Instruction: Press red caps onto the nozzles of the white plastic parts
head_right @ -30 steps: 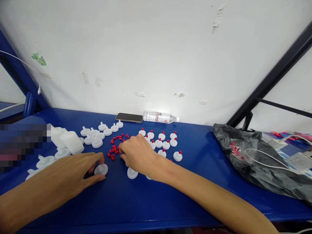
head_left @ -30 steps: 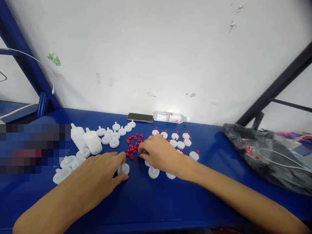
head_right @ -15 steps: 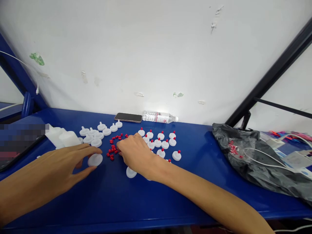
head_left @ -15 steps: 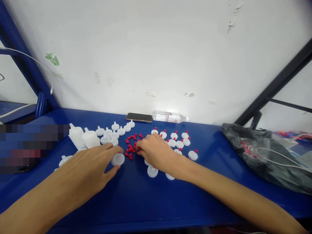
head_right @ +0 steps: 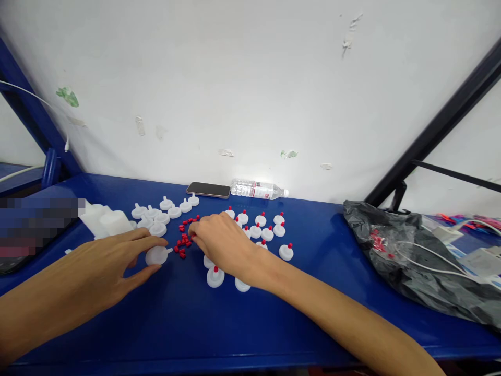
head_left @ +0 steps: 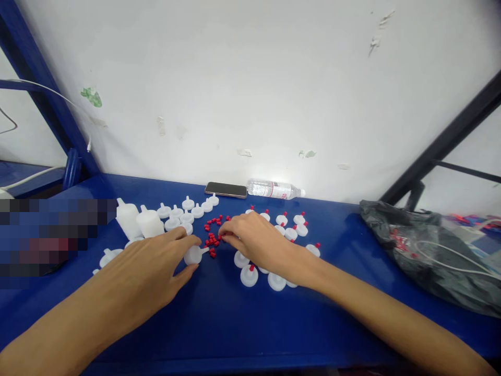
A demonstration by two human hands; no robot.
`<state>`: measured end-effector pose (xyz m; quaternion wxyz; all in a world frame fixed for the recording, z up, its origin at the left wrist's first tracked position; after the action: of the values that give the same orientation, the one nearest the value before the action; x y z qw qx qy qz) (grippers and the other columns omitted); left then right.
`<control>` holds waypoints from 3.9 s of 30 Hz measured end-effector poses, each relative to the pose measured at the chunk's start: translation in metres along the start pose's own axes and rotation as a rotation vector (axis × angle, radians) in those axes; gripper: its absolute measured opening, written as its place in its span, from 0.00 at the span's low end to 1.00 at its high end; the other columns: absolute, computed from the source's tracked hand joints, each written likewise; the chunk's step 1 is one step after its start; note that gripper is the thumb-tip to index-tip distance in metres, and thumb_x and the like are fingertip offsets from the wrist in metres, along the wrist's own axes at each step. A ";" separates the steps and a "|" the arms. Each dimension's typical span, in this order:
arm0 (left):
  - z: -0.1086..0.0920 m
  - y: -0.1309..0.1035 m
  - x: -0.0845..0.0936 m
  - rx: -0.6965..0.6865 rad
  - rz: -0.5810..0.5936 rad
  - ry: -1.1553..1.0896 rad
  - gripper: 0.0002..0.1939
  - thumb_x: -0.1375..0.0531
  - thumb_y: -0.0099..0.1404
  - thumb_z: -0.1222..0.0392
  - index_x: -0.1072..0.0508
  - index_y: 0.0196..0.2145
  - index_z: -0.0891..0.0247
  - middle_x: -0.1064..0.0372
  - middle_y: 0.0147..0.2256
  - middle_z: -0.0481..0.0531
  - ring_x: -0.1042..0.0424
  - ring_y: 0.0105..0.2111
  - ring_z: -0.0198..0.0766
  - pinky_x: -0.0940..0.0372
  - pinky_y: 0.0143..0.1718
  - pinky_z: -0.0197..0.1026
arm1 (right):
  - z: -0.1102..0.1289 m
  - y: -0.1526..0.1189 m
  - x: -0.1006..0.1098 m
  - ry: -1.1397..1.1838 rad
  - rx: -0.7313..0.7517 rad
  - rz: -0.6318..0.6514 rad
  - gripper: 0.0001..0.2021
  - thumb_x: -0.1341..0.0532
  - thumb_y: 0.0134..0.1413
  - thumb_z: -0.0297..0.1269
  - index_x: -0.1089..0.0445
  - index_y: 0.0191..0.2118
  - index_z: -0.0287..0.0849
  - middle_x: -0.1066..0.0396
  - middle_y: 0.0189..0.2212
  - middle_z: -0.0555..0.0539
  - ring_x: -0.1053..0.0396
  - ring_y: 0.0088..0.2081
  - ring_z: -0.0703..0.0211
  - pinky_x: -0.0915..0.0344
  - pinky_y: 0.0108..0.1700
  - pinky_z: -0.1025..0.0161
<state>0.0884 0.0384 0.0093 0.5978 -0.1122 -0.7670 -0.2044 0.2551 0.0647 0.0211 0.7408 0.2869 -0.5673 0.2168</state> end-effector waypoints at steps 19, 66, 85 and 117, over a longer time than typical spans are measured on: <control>0.000 -0.001 -0.006 -0.073 -0.105 0.082 0.19 0.48 0.75 0.47 0.20 0.50 0.52 0.23 0.44 0.53 0.23 0.33 0.46 0.43 0.30 0.46 | -0.002 -0.004 0.011 0.720 -0.098 -0.033 0.04 0.27 0.65 0.38 0.19 0.39 0.45 0.14 0.35 0.52 0.16 0.41 0.59 0.29 0.41 0.66; -0.035 -0.001 0.028 -0.207 -0.309 -0.174 0.20 0.42 0.78 0.36 0.21 0.50 0.52 0.33 0.33 0.44 0.37 0.24 0.32 0.43 0.26 0.39 | 0.009 -0.008 -0.012 1.589 -0.175 0.179 0.23 0.21 0.54 0.53 0.15 0.49 0.42 0.14 0.42 0.45 0.16 0.50 0.52 0.22 0.59 0.52; -0.031 0.004 0.028 -0.199 -0.272 -0.227 0.19 0.40 0.77 0.37 0.20 0.50 0.51 0.35 0.32 0.43 0.36 0.24 0.33 0.41 0.28 0.39 | 0.006 -0.008 -0.021 1.648 -0.209 0.141 0.23 0.20 0.52 0.52 0.16 0.48 0.43 0.15 0.42 0.47 0.17 0.48 0.56 0.23 0.59 0.57; -0.054 -0.002 0.040 -0.294 -0.496 -0.298 0.20 0.51 0.83 0.59 0.38 0.29 0.58 0.40 0.25 0.41 0.39 0.22 0.32 0.43 0.25 0.37 | 0.019 -0.026 0.036 0.729 -0.097 -0.309 0.17 0.53 0.83 0.47 0.30 0.49 0.47 0.39 0.26 0.56 0.39 0.27 0.61 0.43 0.34 0.60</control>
<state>0.1240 0.0096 0.0583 0.3883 -0.0356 -0.8124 -0.4336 0.2678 0.0319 0.0547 0.9302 0.2378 -0.2267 0.1634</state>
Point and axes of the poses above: each hand's wrist, its own y-axis towards the middle knuckle, its own x-axis out of the back of the hand, z = x × y, the point moved 7 cm from there along y, towards the middle knuckle
